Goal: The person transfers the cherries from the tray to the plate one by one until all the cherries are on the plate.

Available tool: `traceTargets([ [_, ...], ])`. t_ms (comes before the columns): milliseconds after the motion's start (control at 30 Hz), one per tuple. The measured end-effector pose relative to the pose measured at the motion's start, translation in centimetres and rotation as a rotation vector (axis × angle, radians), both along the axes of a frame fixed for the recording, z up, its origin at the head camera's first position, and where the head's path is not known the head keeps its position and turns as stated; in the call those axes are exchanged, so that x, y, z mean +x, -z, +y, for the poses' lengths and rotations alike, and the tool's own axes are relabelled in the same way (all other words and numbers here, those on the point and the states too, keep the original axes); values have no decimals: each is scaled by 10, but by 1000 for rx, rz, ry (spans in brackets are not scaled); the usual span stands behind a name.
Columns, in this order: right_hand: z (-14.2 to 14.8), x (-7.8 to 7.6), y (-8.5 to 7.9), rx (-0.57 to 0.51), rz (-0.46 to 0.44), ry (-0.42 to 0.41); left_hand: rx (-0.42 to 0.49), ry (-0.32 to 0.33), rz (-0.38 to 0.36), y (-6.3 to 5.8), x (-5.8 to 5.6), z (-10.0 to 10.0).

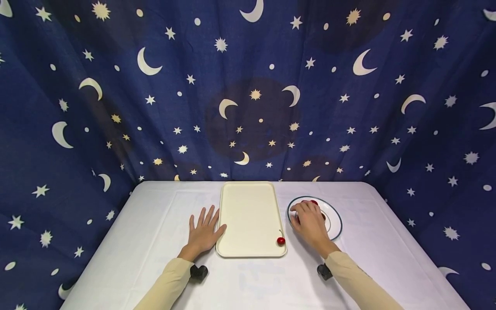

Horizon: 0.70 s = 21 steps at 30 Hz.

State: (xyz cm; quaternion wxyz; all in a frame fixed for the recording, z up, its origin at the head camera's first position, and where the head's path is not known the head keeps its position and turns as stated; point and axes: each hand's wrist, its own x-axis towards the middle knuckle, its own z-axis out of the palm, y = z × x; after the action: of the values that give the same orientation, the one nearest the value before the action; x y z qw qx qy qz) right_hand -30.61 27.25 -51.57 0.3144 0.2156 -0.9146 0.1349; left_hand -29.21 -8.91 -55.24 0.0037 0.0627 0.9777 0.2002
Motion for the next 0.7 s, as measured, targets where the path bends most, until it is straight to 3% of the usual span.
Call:
traceTargets([
  [233, -3, 2, -2, 23, -22, -127, 17, 5, 6, -6, 3, 1],
  [500, -6, 9, -1, 102, -123, -218, 7, 4, -3, -8, 4, 1],
  [700, -11, 12, 0, 99, -222, -241, -10, -3, 5, 2, -2, 0],
])
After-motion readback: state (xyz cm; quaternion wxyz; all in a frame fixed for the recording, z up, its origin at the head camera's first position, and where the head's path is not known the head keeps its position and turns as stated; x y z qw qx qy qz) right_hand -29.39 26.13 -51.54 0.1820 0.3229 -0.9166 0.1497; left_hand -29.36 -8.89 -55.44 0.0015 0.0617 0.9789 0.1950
